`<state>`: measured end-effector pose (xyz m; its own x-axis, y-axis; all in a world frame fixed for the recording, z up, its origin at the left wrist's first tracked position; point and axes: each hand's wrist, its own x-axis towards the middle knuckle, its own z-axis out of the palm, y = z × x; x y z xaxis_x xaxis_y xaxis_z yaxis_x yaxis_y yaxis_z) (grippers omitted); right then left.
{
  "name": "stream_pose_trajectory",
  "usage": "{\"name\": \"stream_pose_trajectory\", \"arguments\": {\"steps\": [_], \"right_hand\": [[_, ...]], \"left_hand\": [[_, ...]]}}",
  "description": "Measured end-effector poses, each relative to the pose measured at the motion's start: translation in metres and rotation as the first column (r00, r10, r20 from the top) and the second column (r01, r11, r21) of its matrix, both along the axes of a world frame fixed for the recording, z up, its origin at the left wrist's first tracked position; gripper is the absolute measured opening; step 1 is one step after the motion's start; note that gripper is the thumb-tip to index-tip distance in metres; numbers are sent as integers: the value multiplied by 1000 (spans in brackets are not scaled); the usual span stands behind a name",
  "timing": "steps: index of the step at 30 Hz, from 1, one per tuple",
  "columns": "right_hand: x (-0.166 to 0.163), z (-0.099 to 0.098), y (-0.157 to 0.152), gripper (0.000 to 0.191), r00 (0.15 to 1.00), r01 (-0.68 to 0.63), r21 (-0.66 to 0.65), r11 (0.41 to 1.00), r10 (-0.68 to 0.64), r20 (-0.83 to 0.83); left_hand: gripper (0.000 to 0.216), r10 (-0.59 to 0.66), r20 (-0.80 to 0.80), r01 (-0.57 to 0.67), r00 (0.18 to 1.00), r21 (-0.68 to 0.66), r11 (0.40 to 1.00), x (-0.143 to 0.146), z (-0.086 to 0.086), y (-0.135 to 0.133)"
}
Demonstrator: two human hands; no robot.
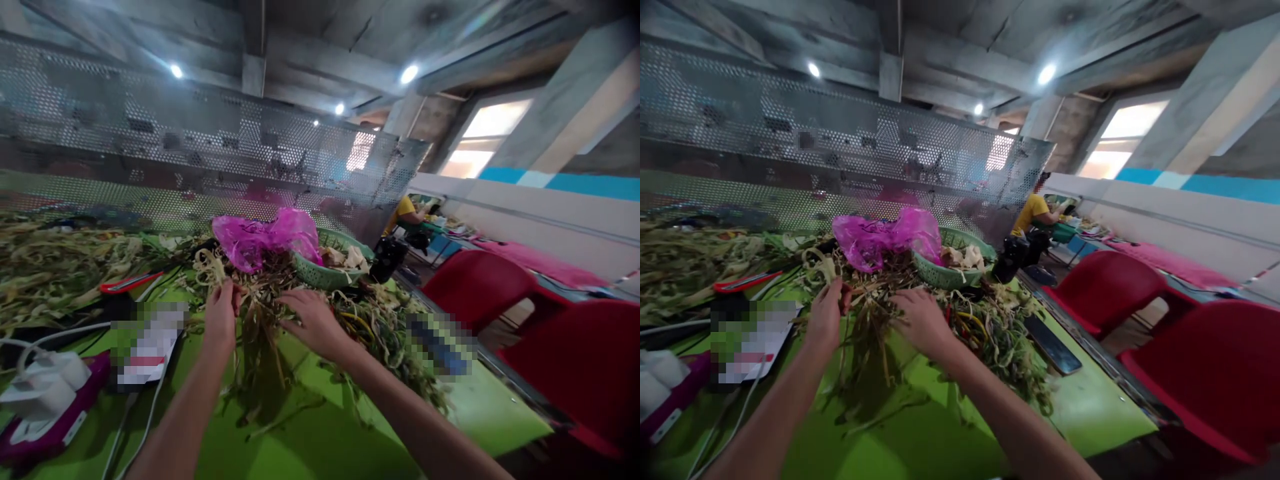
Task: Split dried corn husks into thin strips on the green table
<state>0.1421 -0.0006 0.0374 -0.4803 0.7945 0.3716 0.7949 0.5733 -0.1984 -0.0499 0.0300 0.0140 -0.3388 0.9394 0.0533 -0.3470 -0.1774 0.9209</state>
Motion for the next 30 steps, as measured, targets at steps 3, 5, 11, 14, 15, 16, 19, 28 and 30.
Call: {"name": "stream_pose_trajectory", "arguments": {"steps": [3, 5, 11, 14, 15, 16, 19, 28, 30], "right_hand": [[-41, -5, 18, 40, 992, -98, -15, 995, 99, 83], [-61, -13, 31, 44, 987, -136, -36, 990, 138, 79], [-54, -29, 47, 51, 956, -265, -146, 953, 280, 89], [-25, -22, 38, 35, 928, -320, -207, 925, 350, 129], [-15, -17, 34, 32, 923, -326, -215, 920, 360, 138], [-6, -10, 28, 30, 926, -322, -213, 923, 354, 135], [24, 15, 12, 37, 952, -301, -156, 941, 306, 11], [123, 51, 28, 45, 960, 233, 234, 944, -262, 98], [139, 50, 46, 32, 965, 241, 207, 948, -257, 55]], "left_hand": [[35, 71, 20, -72, 997, 36, 997, -1, 5, -2], [35, 109, 36, -111, 993, 55, 992, -2, 6, -2], [35, 104, 23, -106, 994, 67, 992, -2, 4, -1], [36, 90, 30, -92, 995, 71, 993, 0, 1, 0], [37, 89, 33, -91, 995, 65, 994, 0, 1, 0], [38, 89, 32, -91, 996, 55, 994, 1, 0, 0], [38, 86, -2, -86, 996, 11, 996, 2, 0, 0], [44, 52, -56, -57, 997, -93, 994, 8, -2, -6], [43, 42, -51, -47, 998, -106, 993, 10, -4, -5]]}}
